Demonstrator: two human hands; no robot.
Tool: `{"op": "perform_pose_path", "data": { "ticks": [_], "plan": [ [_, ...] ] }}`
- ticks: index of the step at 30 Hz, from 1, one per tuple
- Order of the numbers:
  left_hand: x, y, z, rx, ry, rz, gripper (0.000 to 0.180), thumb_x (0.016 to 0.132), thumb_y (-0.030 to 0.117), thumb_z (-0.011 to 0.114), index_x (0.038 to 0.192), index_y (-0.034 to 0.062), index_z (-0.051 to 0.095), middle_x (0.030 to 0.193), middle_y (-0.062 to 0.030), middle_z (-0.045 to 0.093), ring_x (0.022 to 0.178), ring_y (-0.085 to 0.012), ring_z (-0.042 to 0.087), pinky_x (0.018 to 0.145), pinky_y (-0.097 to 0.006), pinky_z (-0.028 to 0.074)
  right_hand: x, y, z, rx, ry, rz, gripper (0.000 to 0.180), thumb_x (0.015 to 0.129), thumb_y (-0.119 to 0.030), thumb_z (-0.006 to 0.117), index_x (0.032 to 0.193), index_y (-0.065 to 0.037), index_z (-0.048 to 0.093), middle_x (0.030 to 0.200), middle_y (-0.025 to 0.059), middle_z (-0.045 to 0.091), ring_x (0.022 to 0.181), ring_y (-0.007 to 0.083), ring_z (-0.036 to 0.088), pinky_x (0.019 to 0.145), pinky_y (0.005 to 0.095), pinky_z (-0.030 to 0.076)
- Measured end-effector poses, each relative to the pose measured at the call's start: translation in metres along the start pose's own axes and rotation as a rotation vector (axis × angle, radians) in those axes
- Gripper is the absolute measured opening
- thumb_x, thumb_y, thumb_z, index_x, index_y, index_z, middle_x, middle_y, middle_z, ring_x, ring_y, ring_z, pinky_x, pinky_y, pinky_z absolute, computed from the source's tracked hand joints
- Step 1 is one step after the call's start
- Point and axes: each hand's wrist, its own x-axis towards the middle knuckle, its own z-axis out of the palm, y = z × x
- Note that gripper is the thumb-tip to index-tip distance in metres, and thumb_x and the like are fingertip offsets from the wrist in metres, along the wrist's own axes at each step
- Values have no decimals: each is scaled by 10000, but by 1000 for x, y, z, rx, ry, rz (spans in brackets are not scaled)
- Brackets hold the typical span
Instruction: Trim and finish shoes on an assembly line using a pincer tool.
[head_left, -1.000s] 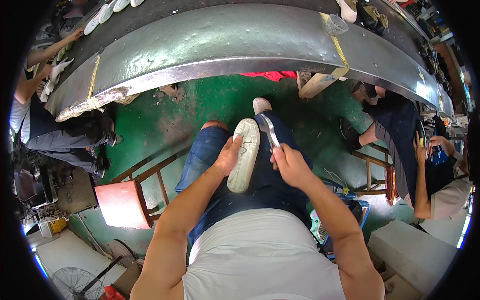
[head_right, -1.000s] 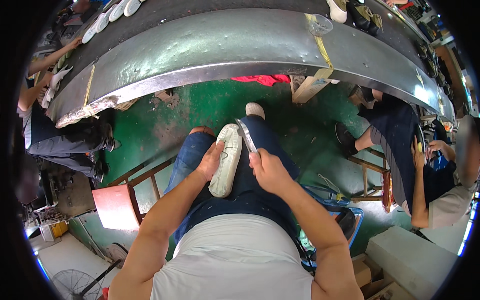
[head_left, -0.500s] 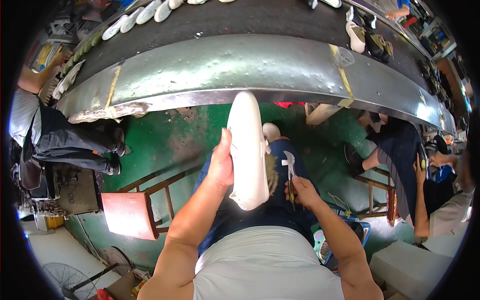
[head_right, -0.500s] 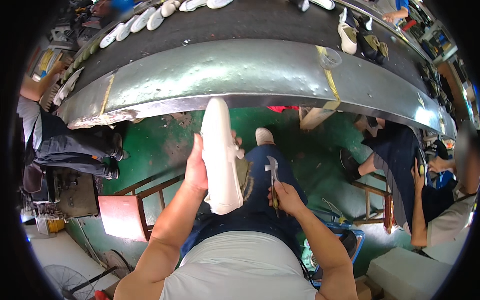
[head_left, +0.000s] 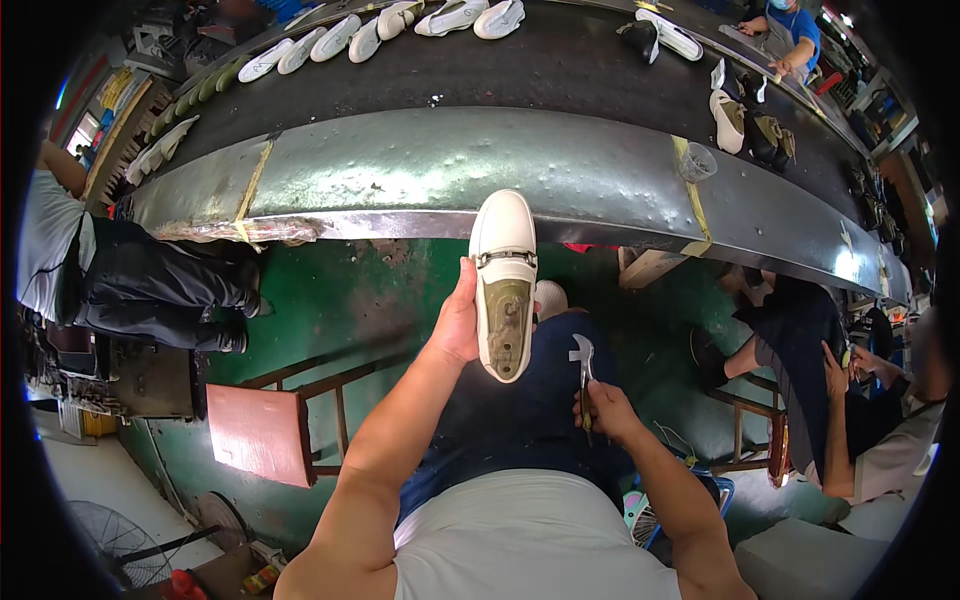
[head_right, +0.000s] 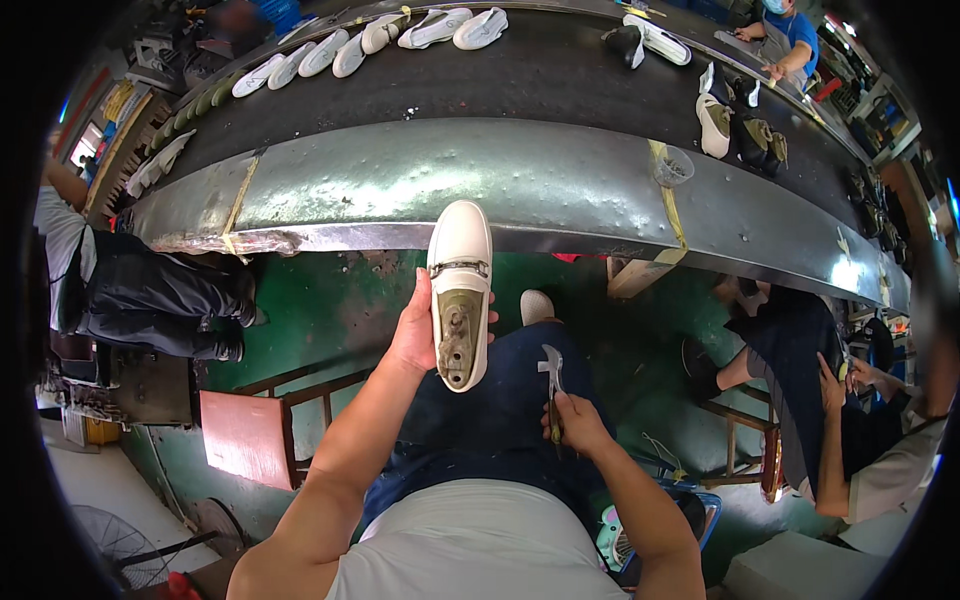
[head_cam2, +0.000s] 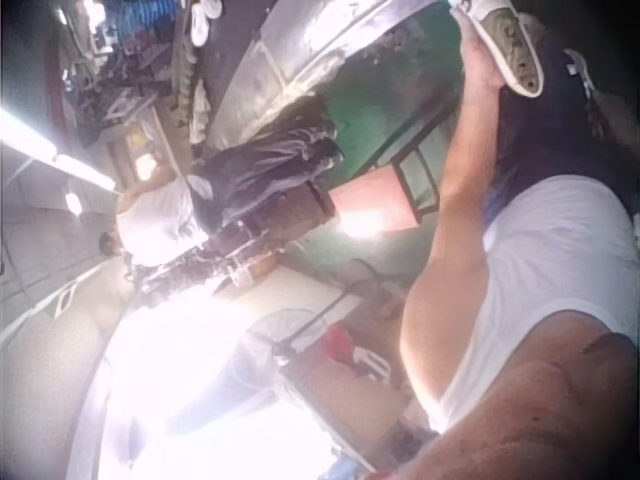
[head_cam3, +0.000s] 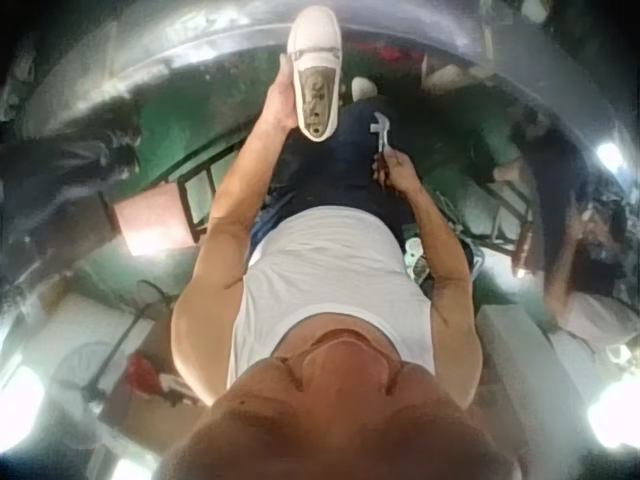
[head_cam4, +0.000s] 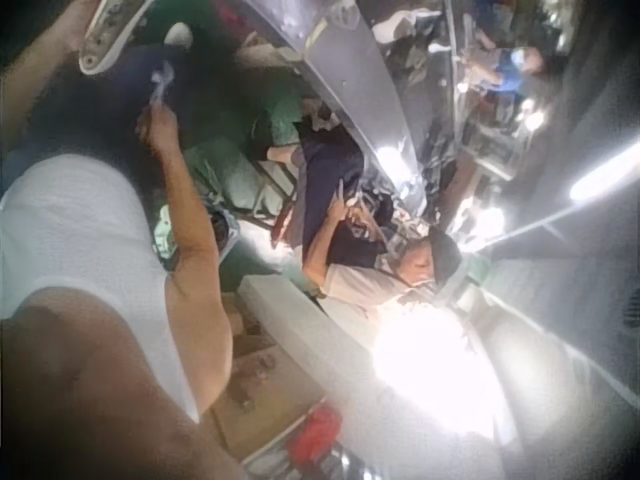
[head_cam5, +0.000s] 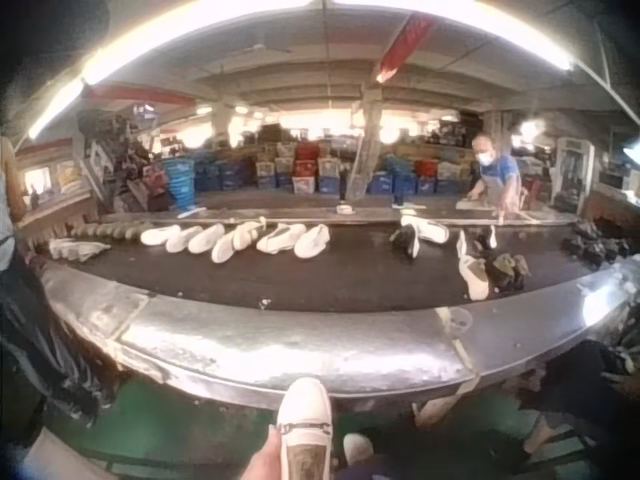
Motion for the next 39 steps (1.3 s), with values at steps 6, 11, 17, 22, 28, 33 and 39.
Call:
{"op": "perform_pose_path", "data": {
  "ticks": [6,11,17,22,28,33,39],
  "plan": [
    [11,39,60,-268,-34,17,796,988,678,294,1466,55,422,1367,-231,553,1236,-409,559,981,-598,496,9,4,-4,87,-35,8,493,1071,-466,351,1045,-40,597,868,60,670,702,163,661,557,279,483],
    [7,34,73,-38,-25,98,714,996,651,342,1446,110,460,1337,-187,578,1181,-375,591,916,-524,542,3,-3,0,67,-11,47,483,1079,-431,355,1035,-11,591,849,87,668,682,193,663,599,311,517],
    [13,29,80,1,14,134,695,990,652,363,1418,119,487,1290,-168,603,1133,-350,611,859,-492,554,10,9,-11,164,-24,79,472,1084,-399,366,1030,16,583,837,109,664,676,215,665,647,334,550],
    [14,29,85,18,42,113,685,992,650,363,1400,117,499,1267,-154,615,1117,-343,622,852,-492,557,11,3,-11,120,-33,74,509,1077,-448,338,1034,-13,599,852,97,675,690,213,671,649,343,543],
    [23,22,80,121,149,116,639,1016,596,385,1399,93,476,1258,-134,618,1105,-309,638,884,-471,556,8,4,-13,149,-37,82,429,1074,-379,399,1022,-2,596,845,89,675,682,194,670,629,336,541],
    [29,-2,74,474,268,332,593,1059,333,474,1505,18,244,1403,-149,494,1252,-256,531,1057,-377,444,-25,-43,-6,-206,208,-413,339,953,-346,652,1013,-17,602,706,43,660,623,124,642,614,277,518],
    [0,-26,81,1270,248,462,849,955,192,630,1548,-22,62,1374,-306,483,1249,-367,551,1040,-394,427,-28,-116,12,120,136,-732,415,808,-82,810,1115,-13,540,917,30,648,765,83,619,707,247,516]
  ]
}}
